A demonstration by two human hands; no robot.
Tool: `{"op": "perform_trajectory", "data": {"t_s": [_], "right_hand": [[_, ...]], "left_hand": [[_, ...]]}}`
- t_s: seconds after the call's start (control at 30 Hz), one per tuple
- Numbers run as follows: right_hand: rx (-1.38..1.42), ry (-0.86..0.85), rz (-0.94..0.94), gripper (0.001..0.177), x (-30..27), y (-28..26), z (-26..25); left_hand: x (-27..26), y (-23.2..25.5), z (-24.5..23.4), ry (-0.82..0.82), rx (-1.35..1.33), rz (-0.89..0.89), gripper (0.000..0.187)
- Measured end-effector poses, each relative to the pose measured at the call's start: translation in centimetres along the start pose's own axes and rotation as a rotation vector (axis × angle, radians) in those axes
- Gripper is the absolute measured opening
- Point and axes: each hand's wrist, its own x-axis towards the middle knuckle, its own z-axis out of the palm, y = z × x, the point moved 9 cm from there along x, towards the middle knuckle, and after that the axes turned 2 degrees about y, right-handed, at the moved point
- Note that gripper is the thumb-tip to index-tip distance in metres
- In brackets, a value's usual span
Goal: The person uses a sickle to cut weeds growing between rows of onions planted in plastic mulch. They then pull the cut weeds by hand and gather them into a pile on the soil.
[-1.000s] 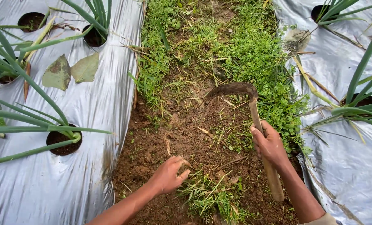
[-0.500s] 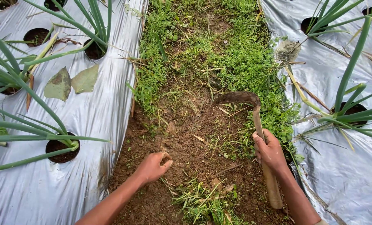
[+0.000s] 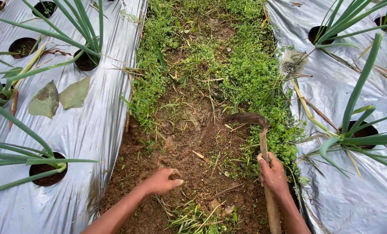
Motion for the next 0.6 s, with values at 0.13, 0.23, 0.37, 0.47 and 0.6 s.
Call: {"op": "perform_trajectory", "data": {"t_s": [0.13,0.23,0.37,0.47,0.6], "right_hand": [[-0.018,-0.013,0.06,0.016,-0.7,1.3,0.9],[-0.019,-0.056,0.114,0.023,-1.2,2.3,1.5],[0.005,-0.065,0.102,0.018,-1.5,2.7,1.6],[0.074,-0.049,0.107,0.019,-1.8,2.8,1.4],[0.065,-0.027,0.144,0.021,-2.8,2.3,0.7]], "left_hand": [[2.6,-1.0,1.6,-0.033,-0.296,-0.019,0.032],[4.1,-1.3,3.3,0.023,0.813,0.261,0.041],[-1.1,5.6,0.1,-0.05,0.615,0.122,0.047],[-3.1,8.7,-1.7,-0.061,0.627,0.141,0.064],[-2.4,8.6,1.2,-0.313,-0.605,0.114,0.056]]}}
